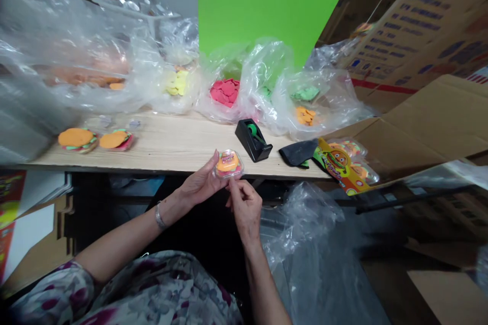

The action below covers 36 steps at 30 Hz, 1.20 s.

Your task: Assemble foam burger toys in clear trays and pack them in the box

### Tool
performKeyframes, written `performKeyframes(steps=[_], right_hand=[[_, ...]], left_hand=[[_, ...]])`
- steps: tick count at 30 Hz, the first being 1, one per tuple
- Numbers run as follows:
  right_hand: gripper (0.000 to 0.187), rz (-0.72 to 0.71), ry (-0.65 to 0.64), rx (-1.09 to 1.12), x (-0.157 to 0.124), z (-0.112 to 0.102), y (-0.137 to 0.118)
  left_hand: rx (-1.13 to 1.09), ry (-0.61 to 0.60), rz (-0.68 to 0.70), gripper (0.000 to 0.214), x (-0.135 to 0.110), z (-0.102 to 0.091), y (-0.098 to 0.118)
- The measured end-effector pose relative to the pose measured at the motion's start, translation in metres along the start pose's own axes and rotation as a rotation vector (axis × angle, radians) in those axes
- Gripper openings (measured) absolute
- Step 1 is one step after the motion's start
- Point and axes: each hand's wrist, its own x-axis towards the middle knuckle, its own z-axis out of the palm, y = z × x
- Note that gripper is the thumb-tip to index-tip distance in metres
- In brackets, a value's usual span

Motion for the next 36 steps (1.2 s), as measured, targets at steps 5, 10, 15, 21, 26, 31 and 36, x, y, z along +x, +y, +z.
performKeyframes(steps=[5, 10, 15, 21, 26, 31, 36], right_hand=[[0.035, -0.023, 0.002, -0.031, 0.001, 0.004, -0.005], [0.038, 0.041, -0.019, -0.065, 0.001, 0.007, -0.003], [0.040, 0.064, -0.051, -0.009, 0.003, 0.009, 0.001], [0.041, 0.053, -0.038, 0.017, 0.005, 0.011, 0.005], [0.040, 0.058, -0.033, 0.038, 0.003, 0.013, 0.007], [0.050, 0.129, -0.011, -0.013, 0.000, 0.014, 0.007], [0.046, -0.083, 0.087, -0.282, 0.003, 0.000, 0.007]], left_hand=[[0.154, 0.002, 0.092, 0.036, -0.003, 0.002, -0.004], [0.216, 0.042, 0.023, 0.025, -0.001, -0.003, -0.008], [0.160, 0.008, -0.004, 0.036, -0.004, -0.009, -0.005], [0.193, -0.027, -0.002, 0.041, -0.007, -0.005, -0.001], [0.221, 0.003, -0.029, 0.031, -0.006, -0.003, -0.004], [0.170, 0.046, -0.060, 0.027, -0.004, -0.004, -0.007], [0.211, 0.064, 0.019, 0.033, -0.004, -0.006, 0.001]])
